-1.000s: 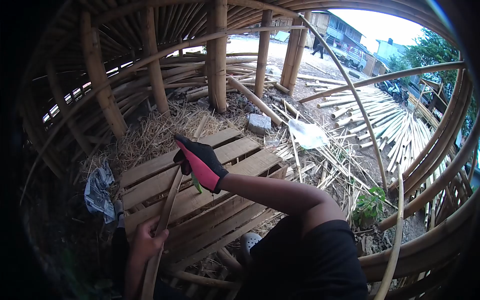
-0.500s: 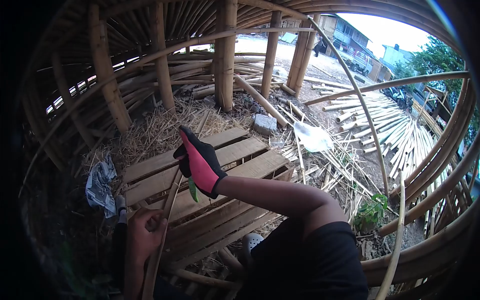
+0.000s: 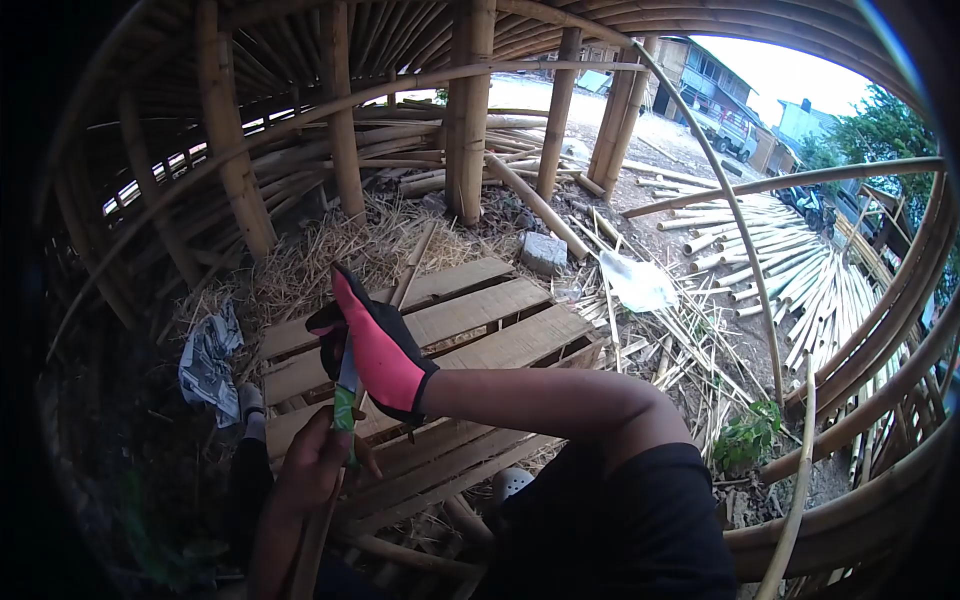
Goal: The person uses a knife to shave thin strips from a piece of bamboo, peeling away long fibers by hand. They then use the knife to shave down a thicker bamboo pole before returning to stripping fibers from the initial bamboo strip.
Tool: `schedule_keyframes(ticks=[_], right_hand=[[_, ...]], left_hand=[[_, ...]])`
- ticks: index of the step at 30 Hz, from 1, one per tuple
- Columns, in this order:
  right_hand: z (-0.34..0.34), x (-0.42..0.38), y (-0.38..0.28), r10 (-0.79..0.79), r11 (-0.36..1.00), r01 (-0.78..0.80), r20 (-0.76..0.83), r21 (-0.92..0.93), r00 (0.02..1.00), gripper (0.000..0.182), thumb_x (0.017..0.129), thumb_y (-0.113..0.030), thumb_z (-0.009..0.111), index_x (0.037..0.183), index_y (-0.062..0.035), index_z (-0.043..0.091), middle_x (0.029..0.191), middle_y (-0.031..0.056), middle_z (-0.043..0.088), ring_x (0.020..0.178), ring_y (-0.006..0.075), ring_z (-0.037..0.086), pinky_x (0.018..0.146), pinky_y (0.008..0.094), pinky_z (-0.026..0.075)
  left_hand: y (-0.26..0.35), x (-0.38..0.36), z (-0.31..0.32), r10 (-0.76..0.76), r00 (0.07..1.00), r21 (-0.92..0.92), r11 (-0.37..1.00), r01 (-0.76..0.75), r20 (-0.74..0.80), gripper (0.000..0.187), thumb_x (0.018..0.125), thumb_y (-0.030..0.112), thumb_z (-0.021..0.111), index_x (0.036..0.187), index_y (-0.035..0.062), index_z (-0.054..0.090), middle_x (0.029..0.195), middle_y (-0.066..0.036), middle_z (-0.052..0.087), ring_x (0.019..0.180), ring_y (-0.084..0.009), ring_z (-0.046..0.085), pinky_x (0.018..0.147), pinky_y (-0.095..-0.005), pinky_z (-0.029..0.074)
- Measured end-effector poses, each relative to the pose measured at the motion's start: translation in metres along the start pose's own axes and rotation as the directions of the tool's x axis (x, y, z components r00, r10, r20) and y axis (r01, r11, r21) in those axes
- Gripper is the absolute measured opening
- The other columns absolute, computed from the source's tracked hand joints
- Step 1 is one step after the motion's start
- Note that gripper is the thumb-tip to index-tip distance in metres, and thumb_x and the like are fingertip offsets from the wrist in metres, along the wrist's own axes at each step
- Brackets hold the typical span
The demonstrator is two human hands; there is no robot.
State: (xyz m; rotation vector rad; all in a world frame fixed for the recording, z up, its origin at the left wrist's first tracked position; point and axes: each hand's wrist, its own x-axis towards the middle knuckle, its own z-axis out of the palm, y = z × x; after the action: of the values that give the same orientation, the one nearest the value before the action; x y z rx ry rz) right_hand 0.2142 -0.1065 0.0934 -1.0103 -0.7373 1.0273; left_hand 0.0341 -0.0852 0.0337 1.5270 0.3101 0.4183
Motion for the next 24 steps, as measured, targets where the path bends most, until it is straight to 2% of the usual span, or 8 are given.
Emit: schedule_keyframes(ticks=[3,7,9,11,13,19,21,24], right_hand=[[-0.002,-0.006,-0.007,-0.032,0.978,0.042,0.055,-0.204,0.998,0.059,0.097,-0.061,0.048,0.103,-0.0046,0.063,0.079,0.0060,0.062,0.071,0.0117,0.060,0.058,0.0271,0.046],[-0.022,0.002,-0.003,-0.108,0.871,0.155,0.126,-0.467,0.986,0.059,0.099,-0.060,0.045,0.103,-0.0042,0.065,0.077,0.0034,0.063,0.070,0.0092,0.061,0.059,0.0238,0.047],[-0.031,0.009,-0.022,0.312,0.740,-0.108,0.197,-0.663,0.930,0.059,0.099,-0.059,0.046,0.100,-0.0048,0.068,0.073,0.0007,0.064,0.067,0.0068,0.061,0.059,0.0217,0.047],[-0.042,0.012,-0.027,0.368,0.668,-0.077,0.240,-0.740,0.898,0.054,0.100,-0.055,0.047,0.096,-0.0060,0.070,0.068,-0.0011,0.062,0.064,0.0063,0.060,0.058,0.0225,0.047],[-0.050,0.012,-0.029,0.438,0.561,0.104,0.402,-0.821,0.804,0.048,0.101,-0.048,0.049,0.097,-0.0054,0.071,0.068,-0.0009,0.061,0.064,0.0071,0.060,0.058,0.0238,0.048],[-0.061,0.015,-0.022,0.479,0.323,0.408,0.519,-0.854,0.708,0.021,0.092,-0.020,0.055,0.101,-0.0137,0.073,0.086,0.0047,0.069,0.081,0.0176,0.067,0.066,0.0307,0.052],[-0.059,0.014,-0.014,0.293,-0.023,0.711,0.675,-0.703,0.677,0.019,0.091,-0.022,0.056,0.097,-0.0165,0.073,0.089,0.0048,0.070,0.085,0.0223,0.068,0.072,0.0357,0.053],[-0.051,0.003,-0.015,0.324,-0.081,0.645,0.592,-0.760,0.738,0.015,0.089,-0.024,0.059,0.090,-0.0186,0.073,0.088,0.0032,0.071,0.087,0.0253,0.069,0.076,0.0383,0.053]], left_hand=[[-0.005,-0.004,-0.006,0.001,0.998,-0.069,0.998,-0.006,-0.070,0.027,0.104,0.023,0.047,0.119,0.0018,0.054,0.068,0.001,0.052,0.055,-0.0042,0.047,0.052,-0.0227,0.039],[-0.011,-0.006,-0.019,0.031,0.970,0.009,1.000,-0.030,-0.242,0.023,0.103,0.023,0.050,0.110,0.0029,0.060,0.062,0.007,0.041,0.052,-0.0011,0.035,0.049,-0.0210,0.031],[-0.003,-0.008,-0.023,0.024,0.958,0.102,0.995,0.006,-0.284,0.023,0.103,0.023,0.051,0.102,0.0044,0.063,0.061,0.009,0.041,0.054,0.0003,0.035,0.050,-0.0199,0.028],[0.000,-0.009,-0.031,0.051,0.952,0.180,0.984,0.005,-0.302,0.024,0.102,0.024,0.052,0.099,0.0035,0.065,0.063,0.007,0.047,0.054,-0.0013,0.039,0.051,-0.0215,0.031],[0.000,-0.010,-0.039,0.186,0.955,0.419,0.905,-0.074,-0.232,0.024,0.101,0.024,0.054,0.097,0.0025,0.066,0.066,0.004,0.054,0.056,-0.0036,0.045,0.054,-0.0236,0.036],[-0.010,-0.008,-0.037,0.230,0.957,0.509,0.853,-0.112,-0.175,0.023,0.100,0.020,0.054,0.095,0.0004,0.064,0.067,-0.008,0.059,0.063,-0.0113,0.055,0.061,-0.0304,0.044],[-0.005,-0.011,-0.035,0.159,0.967,0.515,0.857,-0.034,-0.199,0.021,0.098,0.017,0.053,0.094,-0.0005,0.063,0.068,-0.012,0.061,0.064,-0.0151,0.057,0.063,-0.0331,0.045],[-0.005,-0.012,-0.036,0.186,0.959,0.540,0.841,-0.044,-0.212,0.015,0.095,0.010,0.053,0.091,-0.0005,0.064,0.069,-0.016,0.062,0.062,-0.0206,0.060,0.063,-0.0340,0.046]])
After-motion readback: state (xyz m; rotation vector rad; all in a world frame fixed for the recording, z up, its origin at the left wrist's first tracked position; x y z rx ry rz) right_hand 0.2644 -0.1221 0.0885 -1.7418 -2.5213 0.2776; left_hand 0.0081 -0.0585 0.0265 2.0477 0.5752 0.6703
